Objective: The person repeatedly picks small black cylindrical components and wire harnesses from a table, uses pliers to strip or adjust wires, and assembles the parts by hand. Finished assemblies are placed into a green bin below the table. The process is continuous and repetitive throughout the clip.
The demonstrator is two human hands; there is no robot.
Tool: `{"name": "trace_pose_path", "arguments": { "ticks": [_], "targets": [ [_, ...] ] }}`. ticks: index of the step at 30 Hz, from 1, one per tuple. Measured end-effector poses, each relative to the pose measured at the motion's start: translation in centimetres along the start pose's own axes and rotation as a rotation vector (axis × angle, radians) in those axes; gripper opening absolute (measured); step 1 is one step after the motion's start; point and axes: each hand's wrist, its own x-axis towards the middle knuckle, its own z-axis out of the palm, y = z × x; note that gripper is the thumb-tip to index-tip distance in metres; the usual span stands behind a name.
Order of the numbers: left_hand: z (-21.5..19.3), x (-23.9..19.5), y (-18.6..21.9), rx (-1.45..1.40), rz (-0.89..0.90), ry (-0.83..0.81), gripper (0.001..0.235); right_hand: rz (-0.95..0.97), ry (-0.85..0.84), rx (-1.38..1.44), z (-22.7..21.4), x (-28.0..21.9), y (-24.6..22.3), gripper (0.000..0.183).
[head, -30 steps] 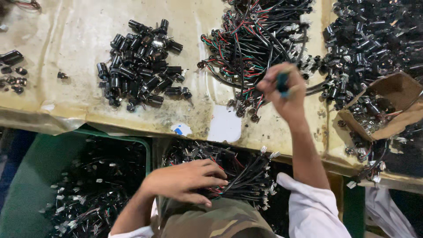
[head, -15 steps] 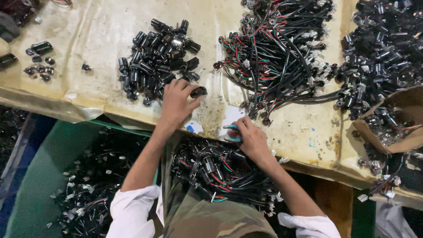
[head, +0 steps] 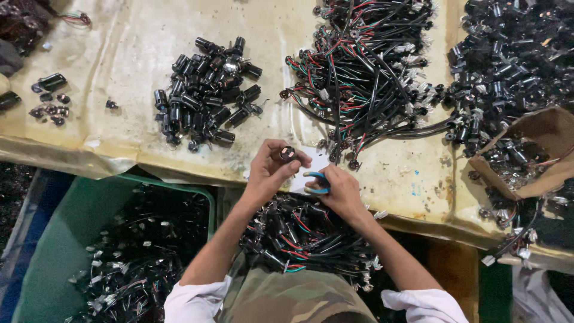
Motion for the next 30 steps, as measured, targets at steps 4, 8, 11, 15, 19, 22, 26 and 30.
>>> {"name": "trace_pose_path", "arguments": {
  "ticks": [4,8,11,15,19,22,26,30],
  "targets": [
    [1.8,-1.7,1.4,-0.015,-0.172,0.061,0.028,0.127,0.011,0.360,-3.2,-1.1,-1.1,0.028],
    [2.8,-3.6,3.4,-0.095,-0.448,0.135,0.042,-0.008,0.167,0.642,-6.0,-3.8,-3.6,0.031],
    [2.9,-4.4,3.9,-0.399,-0.513,0.038,0.054,-0.048,0.136,0.644,-6.1,-4.7,-5.0,0.034],
    [2.7,-5.7,1.7,-0.368,-0.289,-0.097,0.036,-0.029,0.102,0.580,-4.0,-5.9,-5.7,0.031],
    [2.6,-5.2,0.2,-0.275,-0.189,0.021,0.035,0.021,0.097,0.585,-2.8,-5.6,-5.7,0.029],
    [2.9,-4.9,1.0,-0.157,-0.332,0.094,0.033,0.113,0.117,0.603,-4.1,-5.0,-5.2,0.029],
    [3.5,-5.4,3.5,0.273,-0.213,-0.162,0.043,-0.017,0.262,0.954,-7.8,-4.3,-5.5,0.025],
    [4.1,-4.9,4.1,0.477,-0.158,-0.412,0.027,-0.214,0.066,0.811,-10.3,-3.1,-7.5,0.028]
  ]
}}
